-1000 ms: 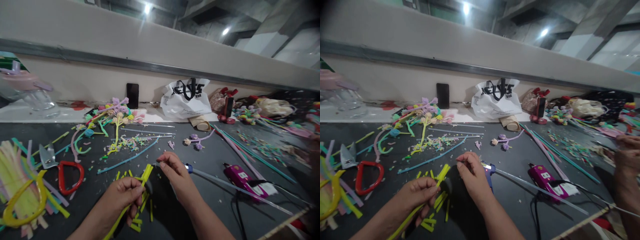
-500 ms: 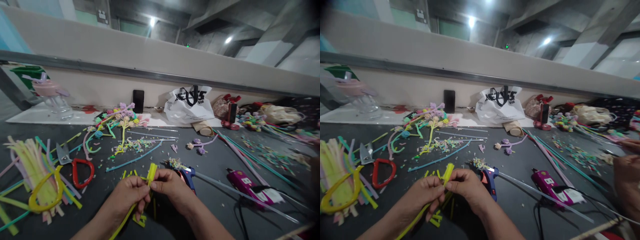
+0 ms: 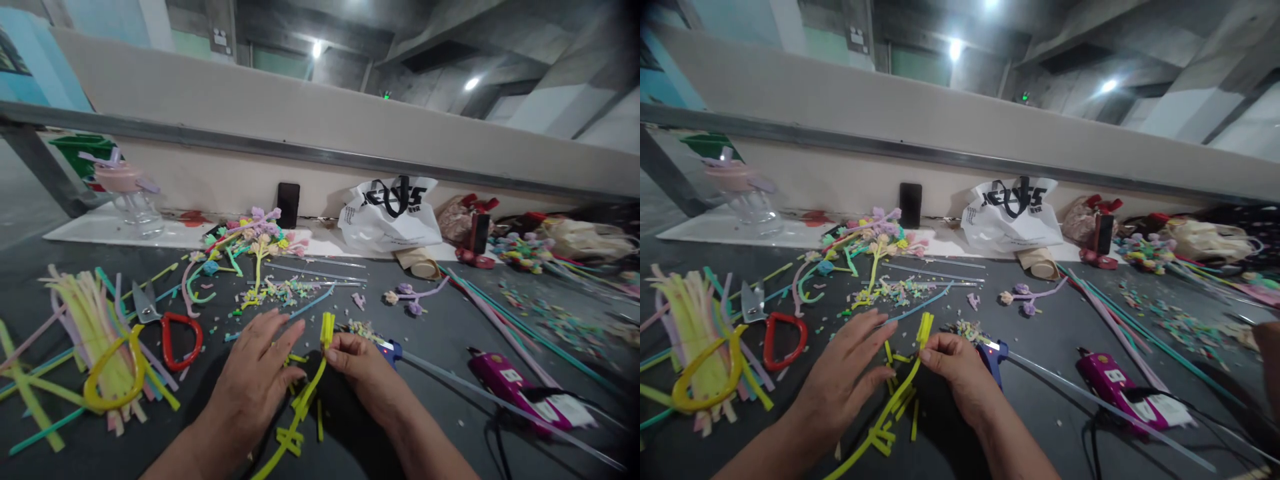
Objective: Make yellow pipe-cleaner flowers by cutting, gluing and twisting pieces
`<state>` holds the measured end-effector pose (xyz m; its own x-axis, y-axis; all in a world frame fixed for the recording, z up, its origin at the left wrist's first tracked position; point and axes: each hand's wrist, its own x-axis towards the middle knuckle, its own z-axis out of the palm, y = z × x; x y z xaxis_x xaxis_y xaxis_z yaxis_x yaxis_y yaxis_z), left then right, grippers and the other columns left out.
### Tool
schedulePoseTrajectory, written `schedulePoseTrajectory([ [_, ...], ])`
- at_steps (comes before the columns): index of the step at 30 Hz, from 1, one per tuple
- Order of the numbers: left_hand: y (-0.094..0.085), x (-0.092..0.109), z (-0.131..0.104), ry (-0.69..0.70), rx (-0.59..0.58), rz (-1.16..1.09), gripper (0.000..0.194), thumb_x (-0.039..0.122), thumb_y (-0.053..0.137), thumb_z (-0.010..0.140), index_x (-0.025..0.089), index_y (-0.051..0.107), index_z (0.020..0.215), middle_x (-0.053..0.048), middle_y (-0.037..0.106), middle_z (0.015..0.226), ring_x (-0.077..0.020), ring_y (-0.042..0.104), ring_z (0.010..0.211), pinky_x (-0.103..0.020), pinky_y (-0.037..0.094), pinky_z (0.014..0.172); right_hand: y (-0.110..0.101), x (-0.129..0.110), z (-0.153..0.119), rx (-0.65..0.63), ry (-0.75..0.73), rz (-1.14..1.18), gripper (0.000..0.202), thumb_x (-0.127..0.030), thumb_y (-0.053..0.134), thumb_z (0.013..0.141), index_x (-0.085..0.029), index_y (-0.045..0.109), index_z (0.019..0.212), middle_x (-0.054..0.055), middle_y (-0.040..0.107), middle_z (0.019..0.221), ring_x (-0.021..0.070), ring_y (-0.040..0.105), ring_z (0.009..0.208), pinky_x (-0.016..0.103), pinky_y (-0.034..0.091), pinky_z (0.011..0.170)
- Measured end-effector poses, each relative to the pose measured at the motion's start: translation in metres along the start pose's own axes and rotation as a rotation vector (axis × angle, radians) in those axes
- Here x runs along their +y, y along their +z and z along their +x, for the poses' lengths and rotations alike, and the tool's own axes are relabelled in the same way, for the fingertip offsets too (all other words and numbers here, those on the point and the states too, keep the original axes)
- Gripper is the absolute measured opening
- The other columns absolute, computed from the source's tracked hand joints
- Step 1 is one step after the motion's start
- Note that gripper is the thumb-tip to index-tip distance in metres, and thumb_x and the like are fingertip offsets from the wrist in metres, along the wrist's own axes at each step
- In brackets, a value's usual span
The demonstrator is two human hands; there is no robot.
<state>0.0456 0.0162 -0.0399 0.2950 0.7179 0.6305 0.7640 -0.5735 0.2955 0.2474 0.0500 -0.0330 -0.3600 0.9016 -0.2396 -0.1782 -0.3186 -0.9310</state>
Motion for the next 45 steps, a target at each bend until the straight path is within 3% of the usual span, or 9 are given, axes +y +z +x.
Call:
schedulePoseTrajectory([
  [5, -0.002, 0.007, 0.004, 0.001, -0.002, 0.110, 0.042, 0.020, 0.051, 0.081, 0.026, 0.046, 0.123, -0.008, 0.043, 0.130, -0.0258, 0.030, 0.127, -0.048, 0.022, 0.103, -0.008, -0.005, 0.001, -0.046, 0.026, 0.007, 0.018, -0.027, 0.072, 0.063, -0.014, 0.060, 0.063, -0.003, 0.052, 0.059, 0.0084, 0.041, 0.055, 0.022, 0.027, 0.056],
  [10, -0.005, 0.000, 0.006, -0.076, -0.020, 0.084, 0.041, 0.020, 0.050, 0.081, 0.029, 0.047, 0.121, -0.006, 0.043, 0.131, -0.0254, 0.032, 0.126, -0.046, 0.023, 0.102, -0.015, -0.011, 0.003, -0.029, 0.054, -0.065, 0.021, -0.029, 0.072, 0.060, -0.014, 0.057, 0.058, -0.005, 0.047, 0.052, 0.0068, 0.033, 0.049, 0.022, 0.020, 0.050],
  [15, -0.021, 0.004, 0.006, -0.288, 0.199, -0.022, 0.032, 0.021, 0.050, 0.080, 0.022, 0.048, 0.112, -0.009, 0.051, 0.119, -0.0223, 0.047, 0.112, -0.038, 0.036, 0.095, -0.014, -0.011, 0.004, 0.135, 0.022, -0.174, 0.019, -0.028, 0.069, 0.059, -0.014, 0.058, 0.056, -0.005, 0.045, 0.047, 0.0065, 0.031, 0.045, 0.023, 0.018, 0.047],
  [21, -0.010, 0.039, 0.000, -0.220, -0.032, -0.231, 0.016, 0.020, 0.051, 0.079, 0.022, 0.054, 0.094, -0.006, 0.063, 0.100, -0.0185, 0.058, 0.093, -0.029, 0.044, 0.082, 0.011, -0.013, -0.003, 0.276, -0.037, -0.221, 0.015, -0.026, 0.067, 0.058, -0.015, 0.057, 0.053, -0.005, 0.045, 0.046, 0.0079, 0.035, 0.047, 0.023, 0.025, 0.047],
  [26, 0.000, 0.047, 0.006, -0.435, -0.165, -0.406, 0.012, 0.028, 0.049, 0.080, 0.022, 0.055, 0.089, -0.004, 0.063, 0.086, -0.0178, 0.058, 0.080, -0.029, 0.044, 0.071, 0.037, -0.018, -0.015, 0.257, -0.051, -0.178, 0.015, -0.026, 0.066, 0.057, -0.015, 0.056, 0.053, -0.004, 0.048, 0.050, 0.0083, 0.038, 0.050, 0.022, 0.029, 0.051],
  [33, -0.009, 0.048, 0.010, -0.723, -0.181, -0.554, 0.015, 0.033, 0.051, 0.077, 0.021, 0.060, 0.077, -0.001, 0.062, 0.073, -0.0153, 0.057, 0.068, -0.025, 0.040, 0.062, 0.053, -0.012, -0.017, 0.313, -0.056, -0.198, 0.017, -0.028, 0.068, 0.054, -0.016, 0.057, 0.051, -0.004, 0.047, 0.048, 0.0083, 0.037, 0.049, 0.023, 0.027, 0.049],
  [38, -0.017, 0.041, 0.016, -1.061, -0.223, -1.081, 0.023, 0.039, 0.053, 0.075, 0.017, 0.053, 0.067, 0.006, 0.043, 0.046, -0.0055, 0.031, 0.036, -0.018, 0.024, 0.036, 0.052, -0.012, -0.020, 0.247, -0.071, -0.214, 0.020, -0.033, 0.070, 0.056, -0.015, 0.062, 0.058, -0.004, 0.048, 0.051, 0.0076, 0.035, 0.048, 0.023, 0.027, 0.049],
  [41, -0.021, 0.034, 0.017, -1.106, -0.222, -1.437, 0.025, 0.036, 0.057, 0.073, 0.015, 0.049, 0.061, 0.007, 0.040, 0.046, -0.0026, 0.025, 0.036, -0.015, 0.020, 0.034, 0.047, -0.014, -0.025, 0.271, -0.052, -0.233, 0.022, -0.034, 0.072, 0.054, -0.016, 0.061, 0.059, -0.005, 0.047, 0.049, 0.0077, 0.035, 0.048, 0.023, 0.026, 0.048],
  [45, -0.025, 0.028, 0.015, -1.099, -0.246, -1.546, 0.025, 0.034, 0.058, 0.073, 0.014, 0.049, 0.061, 0.006, 0.039, 0.045, -0.0018, 0.025, 0.037, -0.014, 0.018, 0.034, 0.037, -0.017, -0.034, 0.273, -0.042, -0.342, 0.019, -0.032, 0.069, 0.055, -0.016, 0.059, 0.060, -0.004, 0.048, 0.052, 0.0088, 0.038, 0.049, 0.024, 0.028, 0.050],
])
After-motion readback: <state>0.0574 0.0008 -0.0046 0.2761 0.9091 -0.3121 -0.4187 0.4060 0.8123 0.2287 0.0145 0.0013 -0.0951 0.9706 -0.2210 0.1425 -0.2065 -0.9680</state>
